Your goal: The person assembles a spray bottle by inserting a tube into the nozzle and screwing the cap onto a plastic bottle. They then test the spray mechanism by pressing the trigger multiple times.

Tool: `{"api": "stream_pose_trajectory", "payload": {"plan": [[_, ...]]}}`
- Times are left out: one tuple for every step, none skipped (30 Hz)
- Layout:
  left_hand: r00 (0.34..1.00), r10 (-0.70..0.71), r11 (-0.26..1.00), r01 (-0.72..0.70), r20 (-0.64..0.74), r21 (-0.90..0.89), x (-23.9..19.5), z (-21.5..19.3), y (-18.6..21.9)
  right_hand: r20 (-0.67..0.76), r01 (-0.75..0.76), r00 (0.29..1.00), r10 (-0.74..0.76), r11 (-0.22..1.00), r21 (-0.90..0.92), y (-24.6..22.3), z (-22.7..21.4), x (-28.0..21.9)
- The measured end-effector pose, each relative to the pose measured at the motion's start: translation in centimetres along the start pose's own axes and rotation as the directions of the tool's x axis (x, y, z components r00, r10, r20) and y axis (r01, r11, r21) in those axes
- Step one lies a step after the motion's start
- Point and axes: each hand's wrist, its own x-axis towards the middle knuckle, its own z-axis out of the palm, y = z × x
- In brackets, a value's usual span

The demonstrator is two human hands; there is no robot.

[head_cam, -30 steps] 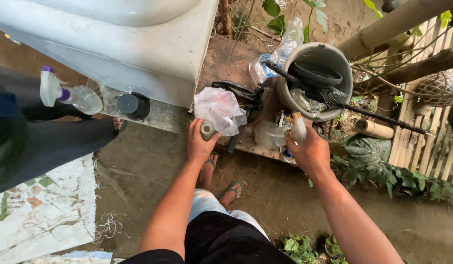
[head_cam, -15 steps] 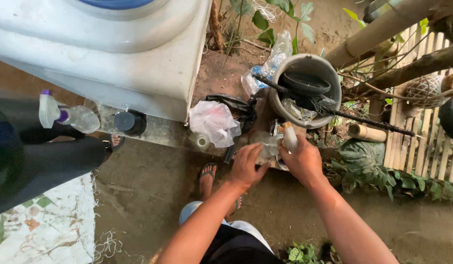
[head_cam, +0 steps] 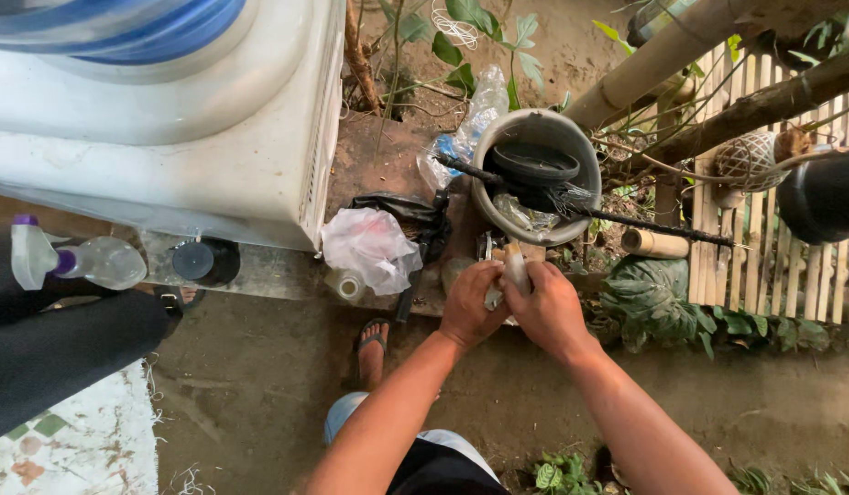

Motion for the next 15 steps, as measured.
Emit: {"api": "stream_pose_trajectory", "payload": {"plan": [[0.999, 0.015, 1.0, -0.016, -0.037, -0.017, 0.1, 0.4, 0.0, -0.026, -0.004, 1.0, 0.004, 1.0, -0.008, -0.3, 0.2, -0.1], [0.999, -0.011, 1.0, 0.011, -0.038, 0.009, 0.1, 0.7, 0.0, -0.052, -0.008, 0.999, 0.007, 1.0, -0.017, -0.5, 0.4, 0.0], [0.998, -0.038, 0.999, 0.04, -0.041, 0.037, -0.1, 0.8, 0.1, -0.052, -0.008, 0.999, 0.006, 0.999, -0.033, -0.7, 0.5, 0.0], [0.997, -0.066, 0.996, 0.069, -0.046, 0.064, -0.2, 0.9, 0.1, -0.052, -0.008, 0.999, 0.005, 0.999, -0.049, -0.9, 0.7, 0.1], [0.996, -0.07, 0.995, 0.073, -0.045, 0.062, -0.4, 1.0, 0.0, -0.053, -0.01, 0.999, 0.007, 0.998, -0.065, -1.0, 0.8, 0.1], [0.996, -0.075, 0.995, 0.077, -0.045, 0.06, -0.5, 0.9, 0.1, -0.05, 0.007, 0.999, -0.011, 0.997, -0.076, -1.2, 0.8, 0.0], [0.996, -0.077, 0.995, 0.08, -0.048, 0.057, -0.6, 1.0, 0.1, -0.049, 0.027, 0.998, -0.031, 0.996, -0.088, -1.2, 0.5, 0.2], [0.995, -0.087, 0.995, 0.089, -0.048, 0.034, -0.7, 0.9, 0.2, -0.047, 0.047, 0.998, -0.052, 0.994, -0.101, -1.3, 0.2, 0.3], [0.994, -0.095, 0.995, 0.096, -0.05, 0.013, -0.7, 0.8, 0.3, 0.008, -0.004, 1.0, 0.005, 0.994, -0.106, -1.4, -0.1, 0.5], [0.993, -0.103, 0.995, 0.103, -0.051, -0.008, -0.6, 0.7, 0.3, 0.061, -0.054, 0.996, 0.061, 0.992, -0.114, -1.5, -0.6, 0.8], [0.995, -0.091, 0.996, 0.091, -0.034, 0.013, -0.6, 0.5, 0.4, 0.116, -0.104, 0.986, 0.119, 0.987, -0.124, -1.6, -1.0, 0.9], [0.997, -0.079, 0.996, 0.08, -0.017, 0.033, -0.5, 0.4, 0.4, 0.143, -0.138, 0.978, 0.152, 0.985, -0.104, -1.7, -1.3, 1.1], [0.998, -0.068, 0.996, 0.068, -0.001, 0.054, -0.5, 0.3, 0.5, 0.173, -0.171, 0.968, 0.184, 0.982, -0.086, -1.7, -1.6, 1.2], [0.997, -0.075, 0.996, 0.075, -0.016, 0.042, -0.4, 0.3, 0.6, 0.202, -0.204, 0.956, 0.214, 0.976, -0.07, -1.7, -1.7, 1.3], [0.996, -0.081, 0.996, 0.081, -0.025, 0.026, -0.4, 0.4, 0.6, 0.185, -0.181, 0.964, 0.19, 0.981, -0.064, -1.7, -1.7, 1.1]]}}
